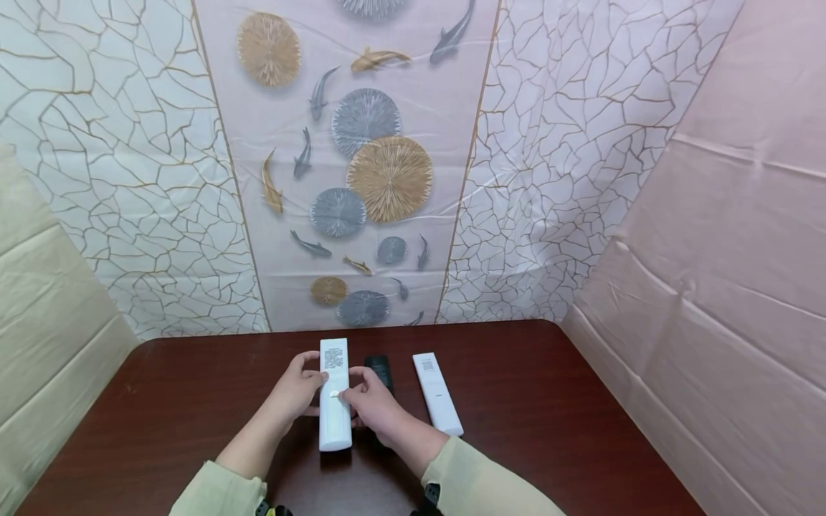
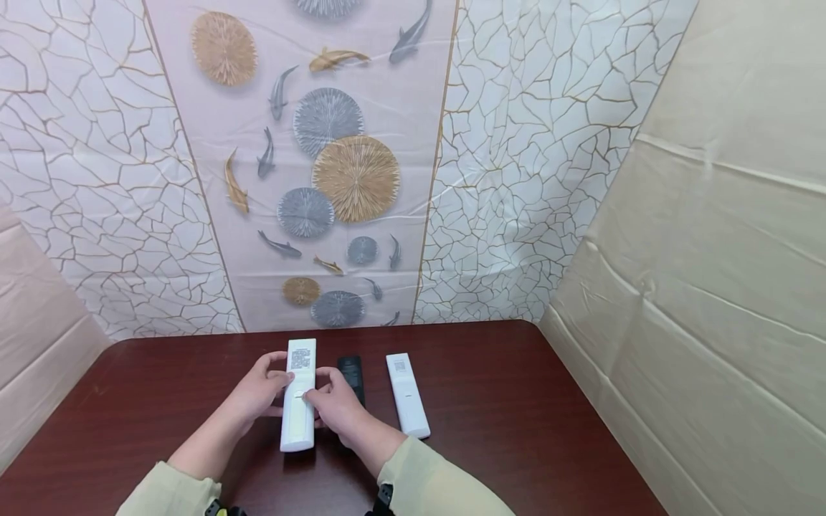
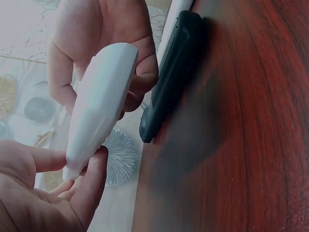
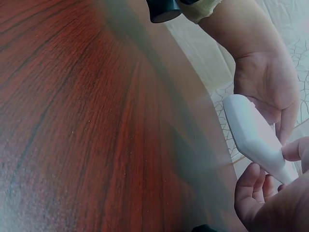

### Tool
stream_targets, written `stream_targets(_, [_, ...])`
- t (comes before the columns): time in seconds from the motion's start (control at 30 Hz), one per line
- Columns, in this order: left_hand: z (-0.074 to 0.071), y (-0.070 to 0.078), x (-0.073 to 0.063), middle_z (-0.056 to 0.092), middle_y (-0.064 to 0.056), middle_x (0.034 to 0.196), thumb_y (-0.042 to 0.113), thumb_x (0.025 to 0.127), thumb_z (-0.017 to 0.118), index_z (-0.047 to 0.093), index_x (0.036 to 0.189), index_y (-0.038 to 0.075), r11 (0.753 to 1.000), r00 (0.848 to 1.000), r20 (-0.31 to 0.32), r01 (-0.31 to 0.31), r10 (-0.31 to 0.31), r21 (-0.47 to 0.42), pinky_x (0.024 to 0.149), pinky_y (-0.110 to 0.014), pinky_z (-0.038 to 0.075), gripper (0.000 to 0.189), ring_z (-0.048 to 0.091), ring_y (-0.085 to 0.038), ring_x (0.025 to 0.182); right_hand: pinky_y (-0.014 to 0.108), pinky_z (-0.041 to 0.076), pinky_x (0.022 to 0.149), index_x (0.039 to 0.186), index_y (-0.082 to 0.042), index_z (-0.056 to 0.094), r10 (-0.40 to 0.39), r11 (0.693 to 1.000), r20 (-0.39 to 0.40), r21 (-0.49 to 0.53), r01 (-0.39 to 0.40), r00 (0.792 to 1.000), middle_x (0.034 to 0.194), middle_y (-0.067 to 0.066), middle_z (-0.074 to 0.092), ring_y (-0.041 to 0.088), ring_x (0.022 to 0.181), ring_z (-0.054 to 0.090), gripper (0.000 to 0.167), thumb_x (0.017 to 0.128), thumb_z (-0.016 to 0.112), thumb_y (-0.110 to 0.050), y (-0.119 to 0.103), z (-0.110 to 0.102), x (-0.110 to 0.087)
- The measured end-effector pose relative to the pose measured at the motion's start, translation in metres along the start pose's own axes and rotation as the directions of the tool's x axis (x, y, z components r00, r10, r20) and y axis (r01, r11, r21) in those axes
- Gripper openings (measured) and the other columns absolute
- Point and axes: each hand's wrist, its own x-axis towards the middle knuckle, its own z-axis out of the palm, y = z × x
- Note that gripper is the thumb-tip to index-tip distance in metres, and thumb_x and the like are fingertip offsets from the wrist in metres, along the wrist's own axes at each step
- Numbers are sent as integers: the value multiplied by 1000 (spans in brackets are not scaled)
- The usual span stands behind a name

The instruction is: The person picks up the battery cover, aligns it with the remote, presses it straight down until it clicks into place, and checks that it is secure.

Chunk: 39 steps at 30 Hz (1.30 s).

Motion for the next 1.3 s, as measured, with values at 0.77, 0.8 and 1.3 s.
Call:
stream_targets(0.77, [1,-13,10,56,-27,124,17,101,54,32,147,6,998,998,-16,55,-54,11,65,-43,59,52,64,-31,98,30,56,56,116,2,54,-44,998,-78,51,48,996,87,7,58,16,63,54,24,93,59,-6,9,-8,-8])
stream_targets(0.8, [1,-14,10,56,-27,124,17,101,54,32,147,6,998,998,-16,57,-57,15,64,-43,59,52,64,-30,97,30,56,56,115,3,54,-48,997,-79,51,52,996,88,9,59,16,62,54,24,93,58,-6,9,-10,-10])
stream_targets(1.3, [-2,-30,19,56,-27,120,18,100,58,31,146,5,992,993,4,115,-115,54,63,-42,59,55,67,-28,87,26,53,55,118,4,50,-50,994,-67,89,56,996,83,4,55,14,61,52,29,91,56,-4,17,-50,-43])
